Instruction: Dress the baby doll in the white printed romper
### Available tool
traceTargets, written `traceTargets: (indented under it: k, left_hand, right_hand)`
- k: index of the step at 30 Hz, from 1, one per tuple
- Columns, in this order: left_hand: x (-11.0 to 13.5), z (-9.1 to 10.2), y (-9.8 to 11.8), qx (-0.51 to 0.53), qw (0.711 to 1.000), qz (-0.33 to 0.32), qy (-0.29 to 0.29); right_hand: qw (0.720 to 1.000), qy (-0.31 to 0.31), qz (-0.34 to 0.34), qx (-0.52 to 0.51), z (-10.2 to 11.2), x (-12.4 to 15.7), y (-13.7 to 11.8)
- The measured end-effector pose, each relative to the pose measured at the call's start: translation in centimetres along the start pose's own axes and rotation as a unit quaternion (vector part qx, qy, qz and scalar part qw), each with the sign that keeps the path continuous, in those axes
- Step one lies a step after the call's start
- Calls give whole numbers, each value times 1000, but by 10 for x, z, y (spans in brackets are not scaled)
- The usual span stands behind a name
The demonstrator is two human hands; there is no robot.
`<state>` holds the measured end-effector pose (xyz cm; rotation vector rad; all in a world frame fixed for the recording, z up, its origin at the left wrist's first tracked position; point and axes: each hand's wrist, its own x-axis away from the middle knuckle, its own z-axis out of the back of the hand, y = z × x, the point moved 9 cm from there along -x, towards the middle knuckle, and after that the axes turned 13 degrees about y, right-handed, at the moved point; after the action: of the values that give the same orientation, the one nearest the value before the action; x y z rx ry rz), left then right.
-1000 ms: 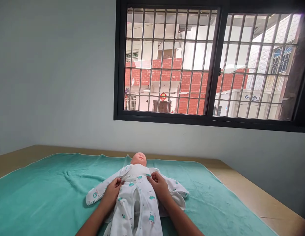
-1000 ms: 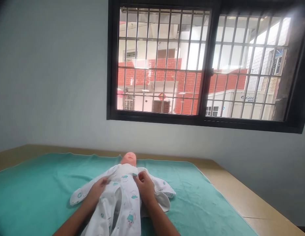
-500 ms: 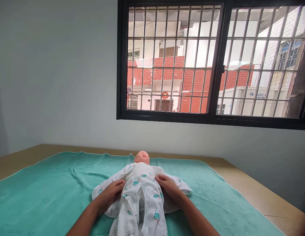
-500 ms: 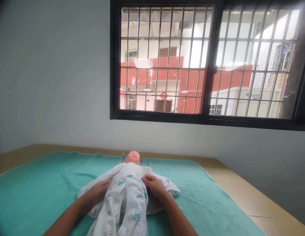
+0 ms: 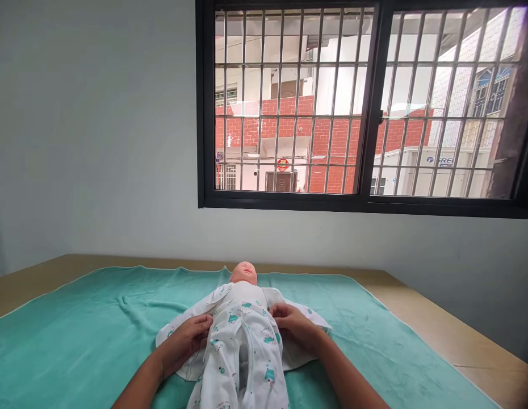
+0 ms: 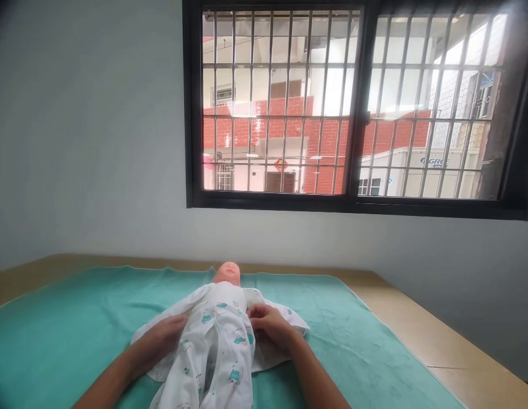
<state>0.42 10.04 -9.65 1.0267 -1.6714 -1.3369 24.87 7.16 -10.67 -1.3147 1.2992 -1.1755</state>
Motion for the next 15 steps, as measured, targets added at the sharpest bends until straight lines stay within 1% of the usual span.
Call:
traceTargets:
  k: [4,8,12,15]
  left_hand:
    - [3,-5,-1,-12,1000,13,-19]
    - [6,-7,2,-35,999,11,-19]
    - [10,-8,6,-53,998,11,-29]
    - [12,-9,8,-48,998,10,-37]
  right_hand:
    - [999,6,5,40,1,1,-2]
    - [998,-19,-10,51,-1,6,-5]
    - [997,-44,-7,66,-3,9,-8]
    - [996,-47,-14,69,-2,10,-7]
